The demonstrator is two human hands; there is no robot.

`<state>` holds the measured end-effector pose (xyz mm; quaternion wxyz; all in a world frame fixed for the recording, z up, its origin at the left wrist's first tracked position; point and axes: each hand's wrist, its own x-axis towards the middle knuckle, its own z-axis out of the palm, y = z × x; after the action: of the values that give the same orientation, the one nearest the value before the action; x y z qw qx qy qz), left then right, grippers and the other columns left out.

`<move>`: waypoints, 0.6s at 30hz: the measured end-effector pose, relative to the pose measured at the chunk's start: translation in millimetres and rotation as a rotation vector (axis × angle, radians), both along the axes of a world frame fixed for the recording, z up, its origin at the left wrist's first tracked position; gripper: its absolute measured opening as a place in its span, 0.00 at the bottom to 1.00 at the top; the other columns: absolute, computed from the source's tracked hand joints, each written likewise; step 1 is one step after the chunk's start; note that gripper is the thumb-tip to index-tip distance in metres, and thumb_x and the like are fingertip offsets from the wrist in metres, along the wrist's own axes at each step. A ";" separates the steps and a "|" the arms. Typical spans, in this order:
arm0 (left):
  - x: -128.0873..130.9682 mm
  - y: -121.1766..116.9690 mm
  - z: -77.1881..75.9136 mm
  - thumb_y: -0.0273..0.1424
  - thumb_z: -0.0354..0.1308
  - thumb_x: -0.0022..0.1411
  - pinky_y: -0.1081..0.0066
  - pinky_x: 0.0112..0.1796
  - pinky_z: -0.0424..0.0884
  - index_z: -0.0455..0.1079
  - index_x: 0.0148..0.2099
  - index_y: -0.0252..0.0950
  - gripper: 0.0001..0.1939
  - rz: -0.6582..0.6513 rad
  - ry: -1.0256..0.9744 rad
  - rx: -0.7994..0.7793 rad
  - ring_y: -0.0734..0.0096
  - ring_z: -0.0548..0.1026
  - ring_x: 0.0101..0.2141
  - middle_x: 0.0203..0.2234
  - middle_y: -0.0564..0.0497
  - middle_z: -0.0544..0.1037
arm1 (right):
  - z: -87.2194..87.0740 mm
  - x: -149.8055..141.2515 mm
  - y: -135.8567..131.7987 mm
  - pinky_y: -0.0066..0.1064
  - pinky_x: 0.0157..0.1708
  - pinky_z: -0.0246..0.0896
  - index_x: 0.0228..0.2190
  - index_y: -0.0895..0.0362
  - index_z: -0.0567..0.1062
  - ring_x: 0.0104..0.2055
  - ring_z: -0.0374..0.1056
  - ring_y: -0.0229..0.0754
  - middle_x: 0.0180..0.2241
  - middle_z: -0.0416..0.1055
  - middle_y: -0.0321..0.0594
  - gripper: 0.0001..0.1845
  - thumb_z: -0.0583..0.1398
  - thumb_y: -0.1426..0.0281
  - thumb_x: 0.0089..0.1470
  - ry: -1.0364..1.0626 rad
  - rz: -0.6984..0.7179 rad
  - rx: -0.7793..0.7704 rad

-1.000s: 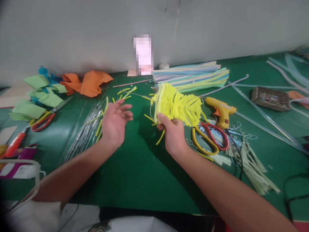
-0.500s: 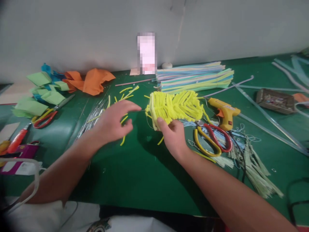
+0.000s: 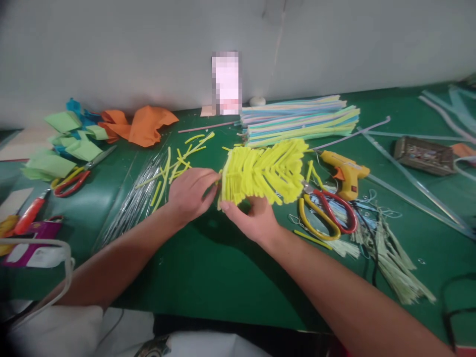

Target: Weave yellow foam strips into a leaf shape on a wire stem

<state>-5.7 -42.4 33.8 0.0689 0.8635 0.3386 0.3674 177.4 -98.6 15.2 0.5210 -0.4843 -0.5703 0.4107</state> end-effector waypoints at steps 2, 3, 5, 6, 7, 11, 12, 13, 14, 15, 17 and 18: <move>2.2 -2.3 0.8 0.29 0.58 0.62 0.64 0.42 0.71 0.76 0.40 0.40 0.06 0.052 -0.111 -0.080 0.63 0.77 0.39 0.37 0.47 0.81 | 2.3 1.3 0.8 0.41 0.42 0.65 0.35 0.52 0.79 0.37 0.71 0.47 0.36 0.77 0.42 0.12 0.64 0.58 0.51 0.009 0.107 0.090; 3.5 -3.1 2.4 0.30 0.59 0.61 0.66 0.41 0.71 0.76 0.38 0.39 0.05 0.099 -0.188 -0.139 0.65 0.77 0.37 0.35 0.48 0.81 | 4.2 2.2 1.0 0.40 0.40 0.65 0.37 0.52 0.79 0.35 0.71 0.45 0.37 0.77 0.42 0.13 0.64 0.59 0.52 0.014 0.153 0.134; 5.8 -3.1 6.8 0.32 0.62 0.59 0.69 0.37 0.72 0.76 0.35 0.38 0.03 0.201 -0.374 -0.307 0.69 0.77 0.32 0.30 0.50 0.80 | 8.3 4.0 1.0 0.39 0.37 0.64 0.37 0.51 0.79 0.34 0.70 0.44 0.36 0.75 0.42 0.12 0.62 0.59 0.53 0.014 0.203 0.186; 6.9 -2.2 8.8 0.33 0.64 0.58 0.70 0.35 0.72 0.75 0.33 0.37 0.04 0.236 -0.476 -0.409 0.70 0.77 0.30 0.28 0.51 0.79 | 9.9 4.7 0.8 0.38 0.37 0.64 0.35 0.52 0.79 0.34 0.69 0.44 0.35 0.75 0.41 0.11 0.62 0.60 0.54 0.008 0.201 0.194; 7.8 -0.8 10.1 0.33 0.65 0.56 0.70 0.32 0.72 0.75 0.33 0.37 0.06 0.252 -0.581 -0.517 0.71 0.76 0.28 0.27 0.51 0.79 | 10.9 5.2 0.6 0.38 0.37 0.64 0.32 0.52 0.78 0.34 0.69 0.43 0.33 0.74 0.41 0.10 0.61 0.60 0.55 0.002 0.178 0.190; 11.5 4.0 7.2 0.33 0.69 0.51 0.72 0.29 0.72 0.75 0.33 0.35 0.09 0.211 -0.927 -0.881 0.74 0.76 0.26 0.24 0.52 0.78 | 8.0 5.5 3.7 0.34 0.33 0.60 0.25 0.53 0.75 0.30 0.65 0.39 0.27 0.70 0.37 0.13 0.61 0.59 0.56 0.037 -0.048 0.016; 12.6 4.1 5.0 0.33 0.69 0.50 0.72 0.29 0.72 0.75 0.33 0.35 0.09 0.199 -0.975 -0.942 0.74 0.76 0.26 0.25 0.52 0.78 | 6.1 5.4 6.0 0.33 0.32 0.59 0.25 0.53 0.75 0.29 0.65 0.38 0.26 0.70 0.36 0.13 0.62 0.59 0.55 0.063 -0.089 -0.062; 13.9 3.5 2.6 0.32 0.70 0.50 0.73 0.30 0.72 0.75 0.33 0.34 0.10 0.188 -1.002 -0.992 0.75 0.76 0.26 0.25 0.52 0.78 | 4.1 5.3 8.7 0.32 0.31 0.59 0.26 0.54 0.76 0.27 0.64 0.37 0.25 0.70 0.35 0.13 0.63 0.58 0.54 0.097 -0.109 -0.142; 15.4 2.4 0.4 0.32 0.70 0.49 0.73 0.30 0.71 0.75 0.33 0.34 0.10 0.179 -1.017 -1.029 0.76 0.76 0.26 0.25 0.52 0.78 | 2.3 5.2 11.7 0.32 0.30 0.59 0.28 0.54 0.77 0.26 0.64 0.36 0.25 0.71 0.34 0.13 0.64 0.57 0.53 0.141 -0.109 -0.215; 16.9 0.9 -1.6 0.32 0.70 0.49 0.74 0.30 0.71 0.75 0.33 0.33 0.10 0.168 -1.024 -1.055 0.76 0.76 0.26 0.25 0.52 0.78 | 0.9 5.1 14.5 0.31 0.29 0.59 0.30 0.55 0.78 0.26 0.64 0.36 0.26 0.72 0.35 0.13 0.65 0.57 0.51 0.194 -0.098 -0.278; 19.7 -2.6 -4.4 0.32 0.70 0.48 0.75 0.29 0.70 0.75 0.32 0.33 0.11 0.143 -1.029 -1.084 0.77 0.75 0.26 0.24 0.53 0.78 | -0.5 4.7 19.0 0.30 0.27 0.59 0.33 0.56 0.78 0.25 0.65 0.35 0.29 0.75 0.36 0.16 0.66 0.56 0.50 0.306 -0.058 -0.373; 20.9 -4.3 -5.3 0.32 0.70 0.48 0.76 0.29 0.69 0.74 0.32 0.33 0.11 0.123 -1.033 -1.089 0.77 0.75 0.26 0.24 0.53 0.77 | -0.5 4.5 20.4 0.30 0.27 0.59 0.34 0.56 0.79 0.25 0.65 0.35 0.30 0.75 0.37 0.16 0.67 0.56 0.49 0.353 -0.033 -0.405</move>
<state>15.2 -46.7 28.5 0.6154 0.4048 0.4447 0.5095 181.9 -78.3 14.7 0.5115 -0.5089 -0.3686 0.5861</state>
